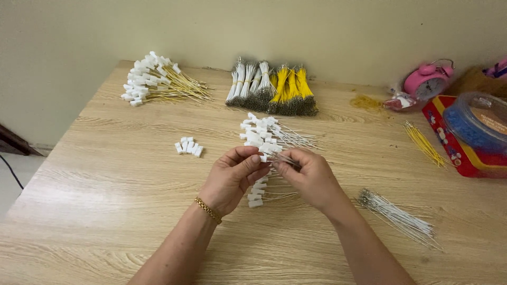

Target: Assemble small white plastic components onto thin metal wires.

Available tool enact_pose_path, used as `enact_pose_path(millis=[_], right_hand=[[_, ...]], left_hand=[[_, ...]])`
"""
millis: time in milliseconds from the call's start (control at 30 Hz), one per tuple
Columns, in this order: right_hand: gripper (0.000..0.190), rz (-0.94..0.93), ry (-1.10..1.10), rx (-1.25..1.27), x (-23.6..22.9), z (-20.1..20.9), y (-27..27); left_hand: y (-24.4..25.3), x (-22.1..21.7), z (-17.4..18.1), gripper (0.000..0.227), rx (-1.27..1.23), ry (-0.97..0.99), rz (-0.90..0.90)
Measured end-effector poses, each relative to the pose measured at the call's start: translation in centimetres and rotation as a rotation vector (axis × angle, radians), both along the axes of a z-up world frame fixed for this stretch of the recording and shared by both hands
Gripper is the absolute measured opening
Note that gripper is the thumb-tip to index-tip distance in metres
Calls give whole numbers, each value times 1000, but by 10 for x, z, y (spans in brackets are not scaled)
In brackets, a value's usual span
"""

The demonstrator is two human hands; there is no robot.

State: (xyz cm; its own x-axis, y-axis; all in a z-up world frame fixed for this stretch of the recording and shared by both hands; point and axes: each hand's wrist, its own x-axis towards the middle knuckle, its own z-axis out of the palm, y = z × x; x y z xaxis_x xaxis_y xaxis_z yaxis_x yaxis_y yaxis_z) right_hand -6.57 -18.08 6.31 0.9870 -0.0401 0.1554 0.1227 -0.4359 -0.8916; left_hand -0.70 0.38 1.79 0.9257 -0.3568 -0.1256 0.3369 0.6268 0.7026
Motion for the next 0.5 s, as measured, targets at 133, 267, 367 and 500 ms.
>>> enact_pose_path(millis=[133, 267, 367, 500], right_hand=[[12, -30, 39, 39, -1, 5, 4], [11, -45, -15, -17, 0, 7, 6], [15, -29, -99, -137, -3, 12, 8], [14, -10, -205, -152, -1, 14, 10]], left_hand=[[-1, 0, -3, 19, 38, 12, 2], [-3, -2, -2, 17, 31, 32, 4], [-4, -3, -4, 17, 19, 47, 5], [-6, -6, -3, 18, 20, 76, 21]])
